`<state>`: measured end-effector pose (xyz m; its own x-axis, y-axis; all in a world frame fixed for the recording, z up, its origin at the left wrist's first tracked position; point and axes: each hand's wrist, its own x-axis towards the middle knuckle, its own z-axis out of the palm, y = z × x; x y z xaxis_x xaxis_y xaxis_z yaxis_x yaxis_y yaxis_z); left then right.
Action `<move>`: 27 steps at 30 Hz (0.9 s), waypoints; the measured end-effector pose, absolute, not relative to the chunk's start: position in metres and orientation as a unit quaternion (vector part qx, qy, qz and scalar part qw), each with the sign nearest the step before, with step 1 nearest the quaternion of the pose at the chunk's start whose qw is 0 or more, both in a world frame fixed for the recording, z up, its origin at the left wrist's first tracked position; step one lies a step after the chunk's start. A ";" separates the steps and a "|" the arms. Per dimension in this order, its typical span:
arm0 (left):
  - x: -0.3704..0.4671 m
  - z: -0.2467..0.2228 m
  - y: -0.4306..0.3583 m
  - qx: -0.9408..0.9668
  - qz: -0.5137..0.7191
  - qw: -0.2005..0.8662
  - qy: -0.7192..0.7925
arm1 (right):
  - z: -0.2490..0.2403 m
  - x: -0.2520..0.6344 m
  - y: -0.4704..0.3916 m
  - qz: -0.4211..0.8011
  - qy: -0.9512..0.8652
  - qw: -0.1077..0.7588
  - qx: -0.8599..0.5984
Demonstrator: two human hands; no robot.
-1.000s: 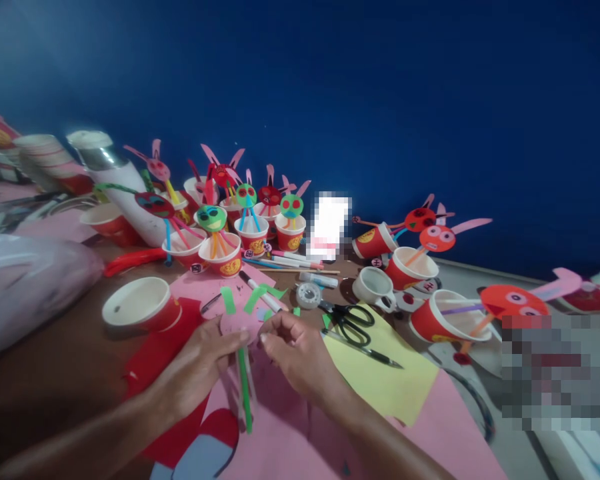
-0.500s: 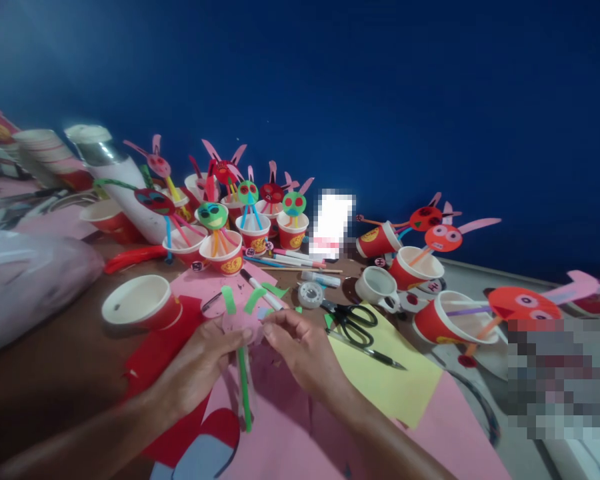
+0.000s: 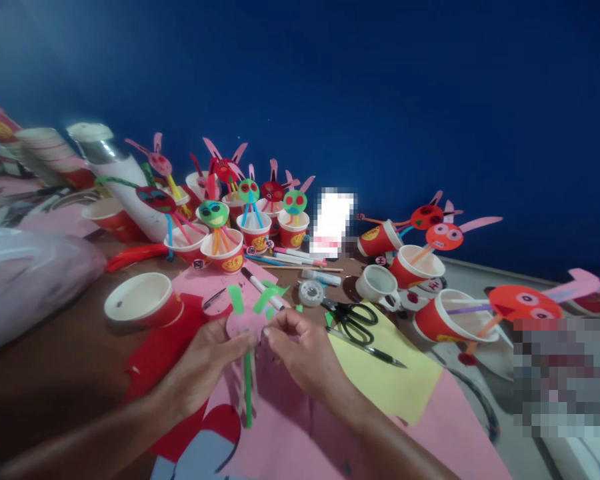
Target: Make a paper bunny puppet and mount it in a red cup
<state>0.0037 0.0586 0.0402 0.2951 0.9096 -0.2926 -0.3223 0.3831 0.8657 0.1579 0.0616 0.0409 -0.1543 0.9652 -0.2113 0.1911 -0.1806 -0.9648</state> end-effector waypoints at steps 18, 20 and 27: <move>-0.010 0.031 0.064 0.340 0.462 0.725 0.382 | 0.037 0.162 0.064 0.574 -0.498 0.403 -0.510; -0.009 0.031 0.065 0.329 0.471 0.724 0.381 | 0.036 0.162 0.064 0.578 -0.496 0.404 -0.507; -0.010 0.029 0.064 0.350 0.451 0.723 0.389 | 0.033 0.161 0.064 0.592 -0.489 0.410 -0.493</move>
